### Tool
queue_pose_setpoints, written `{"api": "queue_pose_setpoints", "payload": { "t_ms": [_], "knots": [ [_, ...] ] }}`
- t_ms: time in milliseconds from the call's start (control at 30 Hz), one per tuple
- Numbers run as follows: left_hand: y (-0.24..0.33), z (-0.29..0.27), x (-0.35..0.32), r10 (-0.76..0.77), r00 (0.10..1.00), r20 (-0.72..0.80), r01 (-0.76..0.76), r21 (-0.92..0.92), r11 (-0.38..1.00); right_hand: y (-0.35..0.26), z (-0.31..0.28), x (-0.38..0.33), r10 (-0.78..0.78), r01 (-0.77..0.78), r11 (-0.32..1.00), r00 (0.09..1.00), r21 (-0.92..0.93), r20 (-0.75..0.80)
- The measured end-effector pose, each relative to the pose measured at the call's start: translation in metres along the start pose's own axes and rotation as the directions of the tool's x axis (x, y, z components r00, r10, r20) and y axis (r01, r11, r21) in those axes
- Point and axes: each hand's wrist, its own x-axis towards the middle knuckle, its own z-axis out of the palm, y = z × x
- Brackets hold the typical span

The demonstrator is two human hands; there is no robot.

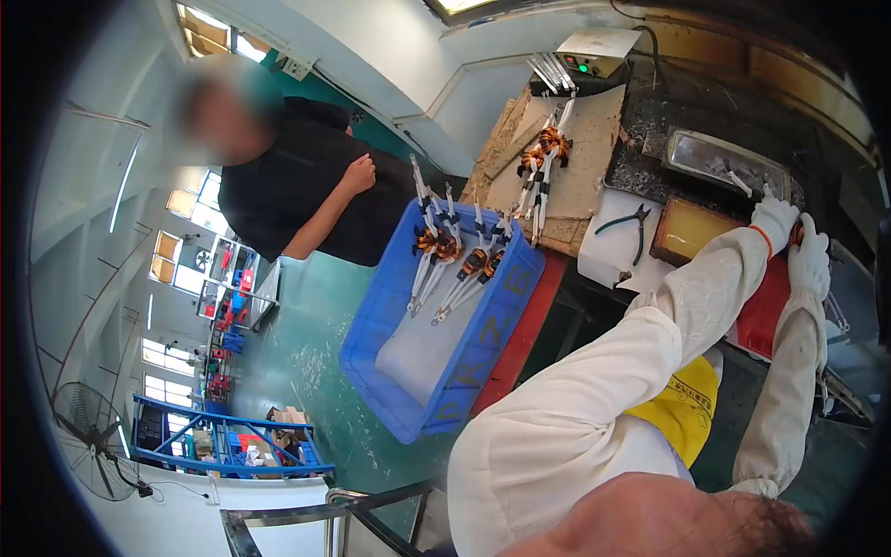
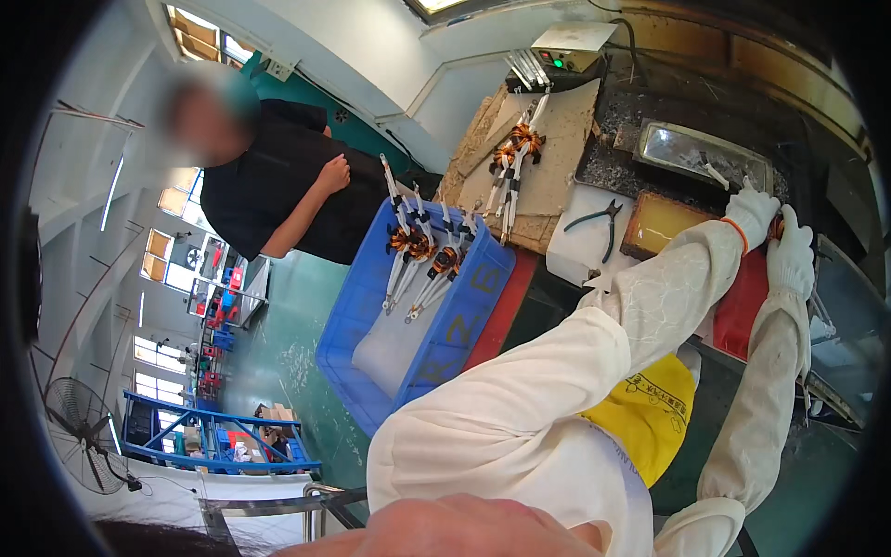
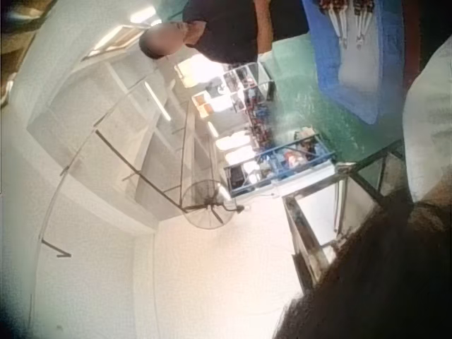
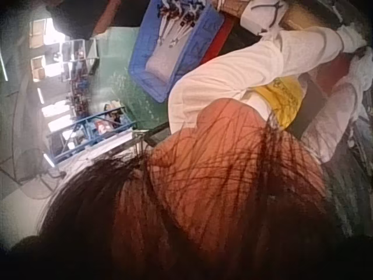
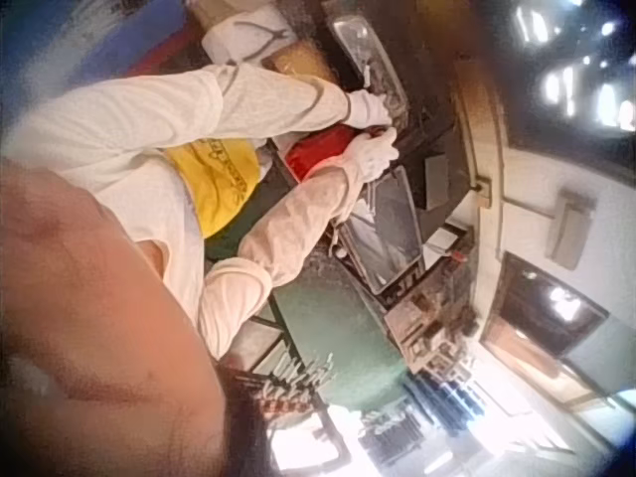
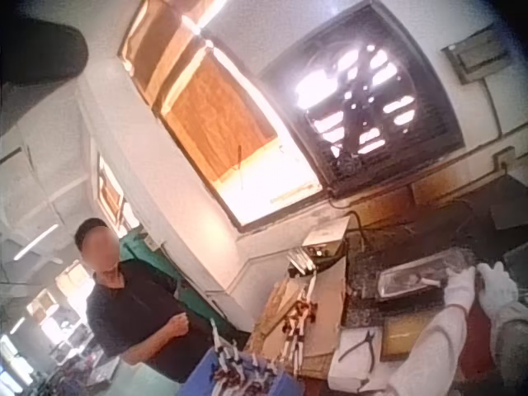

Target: Dip copper coils into a liquid bath for soldering or insulation.

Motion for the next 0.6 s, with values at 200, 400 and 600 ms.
{"api": "queue_pose_setpoints", "payload": {
  "t_ms": [200,400,600],
  "knots": [
    [-0.004,-0.003,-0.001,-0.053,0.998,0.015,0.053,-0.038,0.998,-0.011,-0.006,-0.001,-0.011,0.012,1.000,1.000,0.007,-0.013],
    [-0.004,-0.004,0.001,-0.057,0.998,0.016,0.057,-0.053,0.997,-0.009,-0.004,0.001,-0.033,0.033,0.999,0.999,0.008,-0.030],
    [0.004,-0.008,-0.005,-0.074,0.996,0.044,0.076,-0.044,0.996,0.007,0.008,0.006,-0.013,0.013,1.000,1.000,0.002,0.001]
  ]
}}
